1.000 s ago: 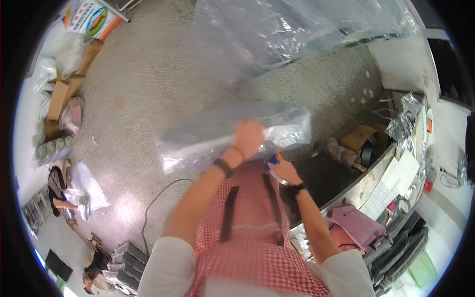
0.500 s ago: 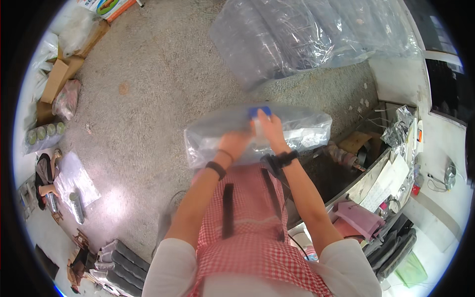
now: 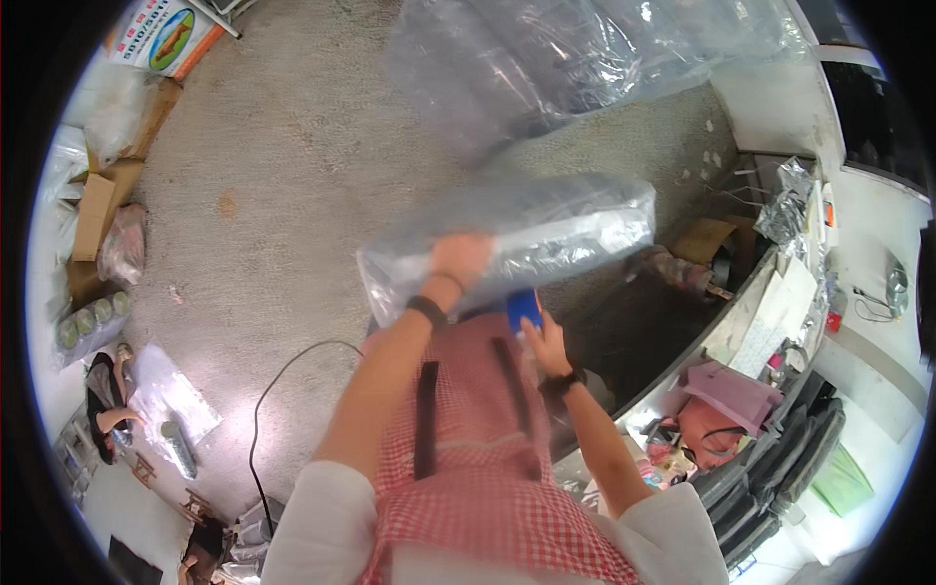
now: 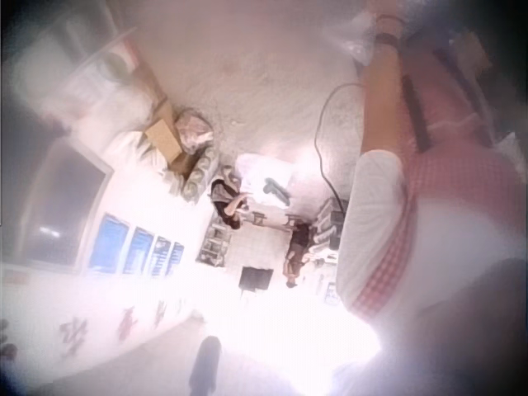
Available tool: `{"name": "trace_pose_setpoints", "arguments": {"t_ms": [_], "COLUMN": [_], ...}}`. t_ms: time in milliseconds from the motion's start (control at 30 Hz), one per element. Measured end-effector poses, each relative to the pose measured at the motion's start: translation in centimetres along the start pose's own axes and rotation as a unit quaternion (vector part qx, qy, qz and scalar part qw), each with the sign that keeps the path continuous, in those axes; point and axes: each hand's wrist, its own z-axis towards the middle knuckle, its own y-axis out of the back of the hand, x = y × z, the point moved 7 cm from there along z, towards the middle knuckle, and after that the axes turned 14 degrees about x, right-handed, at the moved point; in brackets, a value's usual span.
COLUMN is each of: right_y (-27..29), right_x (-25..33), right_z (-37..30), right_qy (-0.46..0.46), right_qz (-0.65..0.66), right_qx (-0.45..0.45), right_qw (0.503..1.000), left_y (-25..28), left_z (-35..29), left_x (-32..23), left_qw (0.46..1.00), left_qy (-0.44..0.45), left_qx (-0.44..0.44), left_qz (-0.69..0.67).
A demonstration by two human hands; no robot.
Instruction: The person places items into large plastic bags and seals the bags using a tape dispenser by hand.
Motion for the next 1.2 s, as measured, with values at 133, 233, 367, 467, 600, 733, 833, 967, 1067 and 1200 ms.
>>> {"name": "trace_pose_setpoints", "arguments": {"t_ms": [133,233,367,467,600,733,833,967,1067,1200], "right_y": [0.0,2.5,5.5,2.9,-2.8,-4.2,-3.5,-4.2,-7.3,-11.8], "right_x": [0.7,4.9,16.2,23.6,25.3,23.2,21.2,17.6,16.2,16.8], "right_z": [3.7,-1.8,-8.1,-4.9,2.1,1.5,-5.8,-10.7,-8.9,1.8], "right_qy": [0.041,-0.006,0.092,0.198,0.138,0.094,0.180,0.246,0.192,0.144], "right_qz": [-0.057,0.016,0.301,0.388,0.371,0.347,0.272,0.137,-0.081,-0.044], "right_qx": [0.109,0.281,0.290,0.158,0.156,0.149,0.126,0.085,0.098,0.112], "right_qw": [0.992,0.959,0.904,0.886,0.905,0.921,0.937,0.956,0.973,0.982], "left_y": [-0.2,1.1,0.6,-2.3,-3.4,-3.1,0.2,4.1,3.9,2.8], "left_z": [-3.8,-8.5,-16.0,-16.8,-17.1,-16.1,-12.1,-7.8,-7.4,-7.8], "left_x": [-1.6,0.5,4.7,5.1,4.7,6.6,10.1,16.9,19.3,16.8], "left_qw": [0.999,0.992,0.975,0.962,0.957,0.948,0.949,0.940,0.933,0.941], "left_qy": [0.001,0.035,0.123,0.150,0.156,0.183,0.279,0.233,0.237,0.234], "left_qx": [-0.025,0.027,-0.157,-0.163,-0.157,-0.208,-0.121,-0.205,-0.209,-0.187], "left_qz": [-0.020,-0.115,-0.100,-0.161,-0.187,-0.156,-0.087,-0.144,-0.170,-0.155]}}
